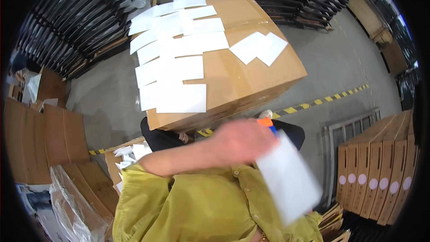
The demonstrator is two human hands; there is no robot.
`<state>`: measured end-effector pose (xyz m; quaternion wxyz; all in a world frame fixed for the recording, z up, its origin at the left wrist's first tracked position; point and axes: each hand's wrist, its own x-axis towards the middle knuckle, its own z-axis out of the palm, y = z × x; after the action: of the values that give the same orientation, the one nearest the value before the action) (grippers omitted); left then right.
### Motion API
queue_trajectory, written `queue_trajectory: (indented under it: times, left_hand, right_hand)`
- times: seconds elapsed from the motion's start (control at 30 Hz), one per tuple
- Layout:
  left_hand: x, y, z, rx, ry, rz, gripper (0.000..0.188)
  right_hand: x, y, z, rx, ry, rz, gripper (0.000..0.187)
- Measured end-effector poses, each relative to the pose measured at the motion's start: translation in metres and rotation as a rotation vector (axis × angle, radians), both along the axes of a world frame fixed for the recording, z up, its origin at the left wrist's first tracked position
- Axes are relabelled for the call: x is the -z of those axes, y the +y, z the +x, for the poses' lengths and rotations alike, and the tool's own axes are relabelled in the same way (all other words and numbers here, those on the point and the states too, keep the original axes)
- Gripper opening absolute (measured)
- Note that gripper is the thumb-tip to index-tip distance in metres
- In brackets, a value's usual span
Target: Applying adhesive tape to small foam sheets using a tape dispenser.
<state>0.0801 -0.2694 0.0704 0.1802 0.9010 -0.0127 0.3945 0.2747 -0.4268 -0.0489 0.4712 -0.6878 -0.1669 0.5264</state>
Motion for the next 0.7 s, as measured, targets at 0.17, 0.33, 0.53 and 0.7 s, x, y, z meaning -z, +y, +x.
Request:
queue_trajectory:
  times: [0.17,0.33,0.53,0.7]
  left_hand:
    - [-0.009,0.071,-0.064,-0.804,0.428,0.112,0.052]
    - [0.038,0.123,-0.07,-1.025,0.623,0.252,0.047]
    - [0.066,0.136,-0.06,-1.121,0.807,0.022,0.04]
    - [0.053,0.134,-0.056,-1.16,0.728,0.214,0.035]
  right_hand:
    - [-0.017,-0.007,-0.013,0.212,0.173,0.148,0.025]
    - [-0.017,0.005,-0.021,0.136,0.147,0.176,0.025]
    - [-0.02,0.001,-0.023,0.123,0.125,0.172,0.024]
    - [-0.019,-0.001,-0.02,0.137,0.131,0.157,0.025]
